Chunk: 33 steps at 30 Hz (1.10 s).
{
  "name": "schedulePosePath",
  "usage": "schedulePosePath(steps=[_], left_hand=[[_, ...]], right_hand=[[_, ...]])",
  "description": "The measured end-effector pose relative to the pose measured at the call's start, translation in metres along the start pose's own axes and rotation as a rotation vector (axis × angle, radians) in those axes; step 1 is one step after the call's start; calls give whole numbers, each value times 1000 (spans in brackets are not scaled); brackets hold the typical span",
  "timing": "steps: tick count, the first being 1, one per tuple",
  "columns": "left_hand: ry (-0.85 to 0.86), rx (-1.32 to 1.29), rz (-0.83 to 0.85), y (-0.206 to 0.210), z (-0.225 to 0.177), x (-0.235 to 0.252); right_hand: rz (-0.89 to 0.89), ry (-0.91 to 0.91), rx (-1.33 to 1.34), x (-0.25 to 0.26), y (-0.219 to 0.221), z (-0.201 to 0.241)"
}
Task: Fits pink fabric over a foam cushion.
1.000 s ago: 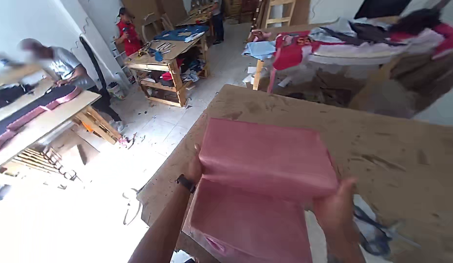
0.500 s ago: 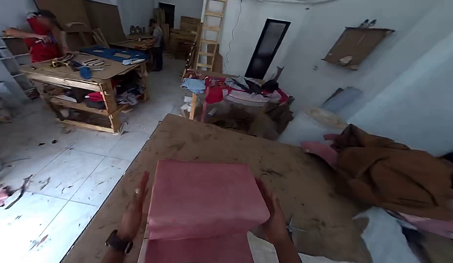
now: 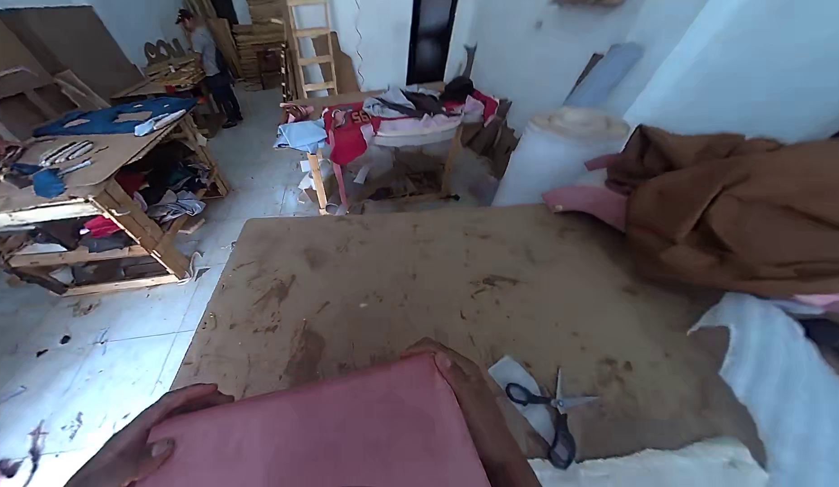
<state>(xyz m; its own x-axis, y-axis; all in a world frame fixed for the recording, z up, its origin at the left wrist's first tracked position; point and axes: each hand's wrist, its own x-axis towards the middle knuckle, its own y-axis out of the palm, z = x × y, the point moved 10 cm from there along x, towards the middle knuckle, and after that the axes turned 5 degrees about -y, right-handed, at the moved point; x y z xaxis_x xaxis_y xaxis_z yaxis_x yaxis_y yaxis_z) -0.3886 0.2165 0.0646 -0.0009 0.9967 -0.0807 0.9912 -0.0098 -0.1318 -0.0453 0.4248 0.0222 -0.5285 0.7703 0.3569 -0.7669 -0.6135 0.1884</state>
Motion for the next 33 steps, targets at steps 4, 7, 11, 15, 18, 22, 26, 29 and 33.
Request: schedulePosePath(steps=[4,7,11,15,18,22,26,29,33], left_hand=[[128,707,61,60,-80,80],[259,831,155,173,-113,152],[-111,814,374,251,-64,197],[-207,621,525,257,-47,197],[-201,599,543,258,-47,198],[-223,700,468,260,-50,204],[-171,844,438,268,-52,209],[-119,741,499,266,-51,210],[-201,459,624,260,-44,202]], right_hand=[[-20,-85,68,-24,-22,6],[-96,-157,148,-25,-40,7],[-92,-175,126,-28,-41,-6],[-106,-171,196,-35,-37,-19],[-63,-131,335,-26,-33,-28],[-41,-83,428,-20,-34,-37],[-38,-78,461,-20,-33,-42],[-84,-82,428,-20,-35,-39],[-151,-106,264,-25,-39,-33]])
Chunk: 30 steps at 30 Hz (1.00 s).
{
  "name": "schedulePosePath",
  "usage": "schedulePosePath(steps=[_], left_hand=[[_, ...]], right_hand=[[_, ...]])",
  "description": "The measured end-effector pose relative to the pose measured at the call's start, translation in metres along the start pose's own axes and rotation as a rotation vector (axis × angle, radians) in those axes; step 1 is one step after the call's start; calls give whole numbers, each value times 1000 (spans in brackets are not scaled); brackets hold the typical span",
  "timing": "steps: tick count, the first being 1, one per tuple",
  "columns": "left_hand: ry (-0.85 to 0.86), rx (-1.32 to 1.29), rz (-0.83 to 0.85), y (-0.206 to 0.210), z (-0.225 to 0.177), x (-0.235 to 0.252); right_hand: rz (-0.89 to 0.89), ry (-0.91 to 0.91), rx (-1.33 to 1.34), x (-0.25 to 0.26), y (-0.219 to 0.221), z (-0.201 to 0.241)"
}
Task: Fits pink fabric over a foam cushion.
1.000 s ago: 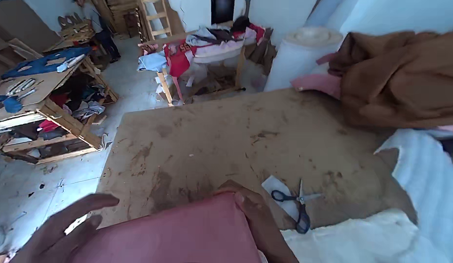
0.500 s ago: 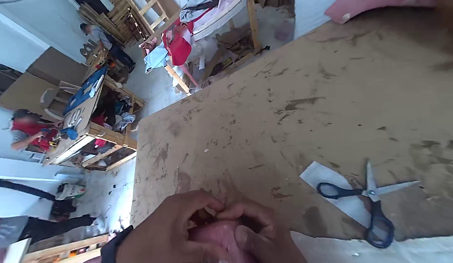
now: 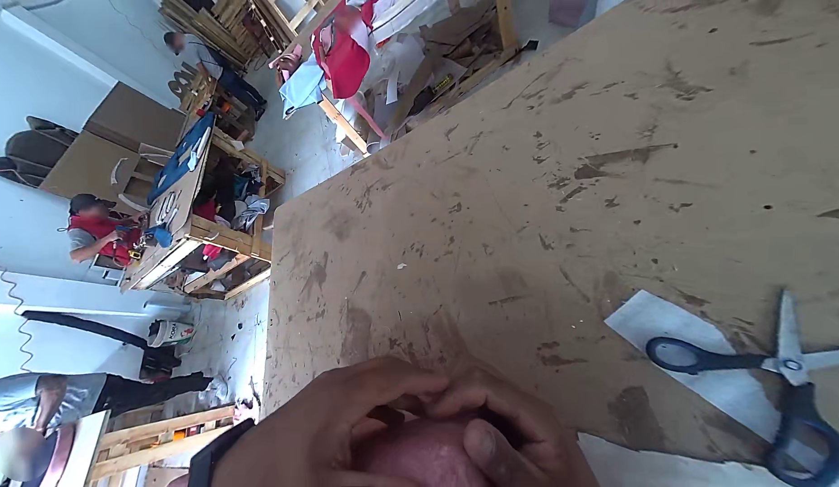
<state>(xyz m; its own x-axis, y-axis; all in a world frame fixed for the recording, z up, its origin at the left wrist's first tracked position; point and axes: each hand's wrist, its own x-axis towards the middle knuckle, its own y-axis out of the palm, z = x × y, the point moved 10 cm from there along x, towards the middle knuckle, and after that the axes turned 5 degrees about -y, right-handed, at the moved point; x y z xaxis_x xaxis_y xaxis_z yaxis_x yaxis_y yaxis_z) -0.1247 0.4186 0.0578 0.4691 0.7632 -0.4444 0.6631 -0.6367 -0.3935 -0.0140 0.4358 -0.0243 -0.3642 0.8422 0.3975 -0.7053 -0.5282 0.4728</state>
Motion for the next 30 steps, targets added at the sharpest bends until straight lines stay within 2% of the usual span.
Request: schedulePosePath(steps=[4,11,14,17,20,22,25,27,30], left_hand=[[-113,88,-50,0,5,-3],[-175,178,-76,-5,2,3],[-153,197,-81,-5,4,5],[-159,208,-95,0,11,3],[-176,184,-178,-6,8,-2],[-158,229,-290,-12,-1,-9],[-57,445,-488,-6,-22,-36],[-61,522,-545,8,-33,-56],[-172,729,-503,40,-35,-72]], right_hand=[[73,7,-192,6,20,22],[212,53,-192,31,32,13],[211,39,-187,36,31,11],[169,124,-208,35,25,3],[80,180,-283,35,15,4],[-31,173,-376,26,-2,13],[-154,134,-393,-18,-26,40],[-94,47,-352,-41,-19,63],[81,35,-428,-56,28,76]])
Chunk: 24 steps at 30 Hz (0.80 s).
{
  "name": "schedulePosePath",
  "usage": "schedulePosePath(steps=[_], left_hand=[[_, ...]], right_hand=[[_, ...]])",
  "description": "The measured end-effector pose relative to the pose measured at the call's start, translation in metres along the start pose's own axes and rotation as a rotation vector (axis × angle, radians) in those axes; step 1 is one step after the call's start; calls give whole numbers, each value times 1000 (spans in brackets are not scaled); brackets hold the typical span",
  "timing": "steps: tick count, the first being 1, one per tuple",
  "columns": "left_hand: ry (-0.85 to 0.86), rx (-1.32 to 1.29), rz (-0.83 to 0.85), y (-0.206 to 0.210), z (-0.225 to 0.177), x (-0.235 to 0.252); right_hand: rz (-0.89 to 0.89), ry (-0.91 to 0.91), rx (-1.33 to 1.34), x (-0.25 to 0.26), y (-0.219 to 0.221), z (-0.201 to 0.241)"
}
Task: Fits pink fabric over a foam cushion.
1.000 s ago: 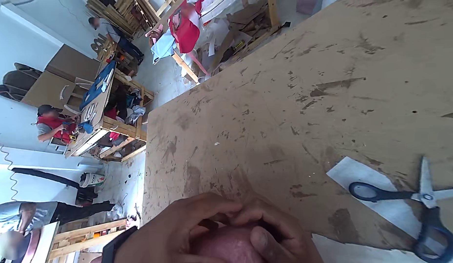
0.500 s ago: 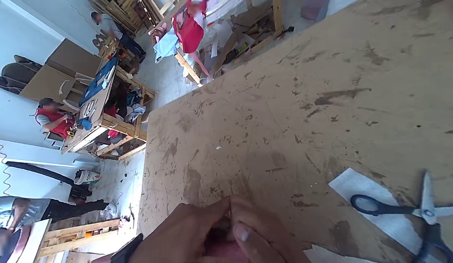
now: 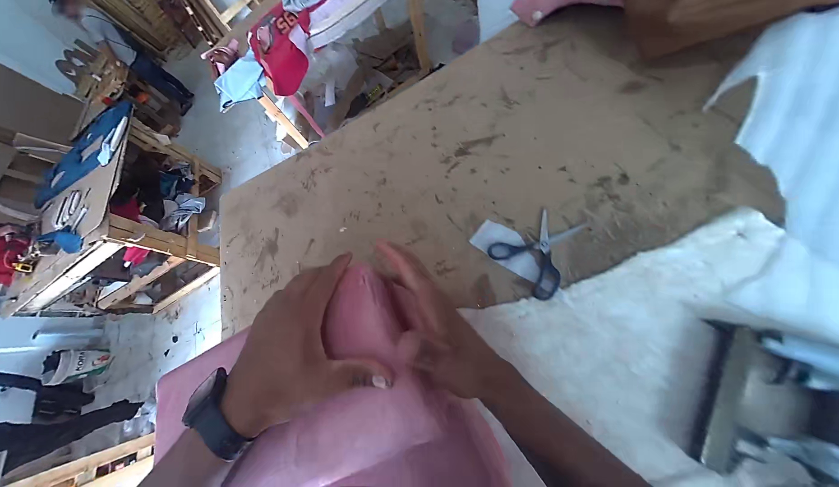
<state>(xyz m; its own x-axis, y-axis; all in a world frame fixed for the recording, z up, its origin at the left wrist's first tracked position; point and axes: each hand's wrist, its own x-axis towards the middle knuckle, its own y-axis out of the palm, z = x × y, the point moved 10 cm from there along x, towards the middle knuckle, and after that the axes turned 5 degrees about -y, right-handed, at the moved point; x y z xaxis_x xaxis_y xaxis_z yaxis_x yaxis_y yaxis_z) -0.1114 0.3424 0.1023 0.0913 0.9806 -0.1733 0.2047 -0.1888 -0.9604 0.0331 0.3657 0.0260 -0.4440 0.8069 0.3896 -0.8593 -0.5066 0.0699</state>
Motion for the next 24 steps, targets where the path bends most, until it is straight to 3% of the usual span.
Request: schedulePosePath(steps=[4,10,19,24], left_hand=[[28,61,-35,4,-6,-2],[47,-16,-67,3,1,11],[75,-107,-120,-7,10,25],[30,-197,-38,-12,2,30]], right_hand=[[73,18,-47,8,23,7],[22,145,-85,21,18,-1],[32,192,-243,52,17,-4],[-8,104,-77,57,18,-16]])
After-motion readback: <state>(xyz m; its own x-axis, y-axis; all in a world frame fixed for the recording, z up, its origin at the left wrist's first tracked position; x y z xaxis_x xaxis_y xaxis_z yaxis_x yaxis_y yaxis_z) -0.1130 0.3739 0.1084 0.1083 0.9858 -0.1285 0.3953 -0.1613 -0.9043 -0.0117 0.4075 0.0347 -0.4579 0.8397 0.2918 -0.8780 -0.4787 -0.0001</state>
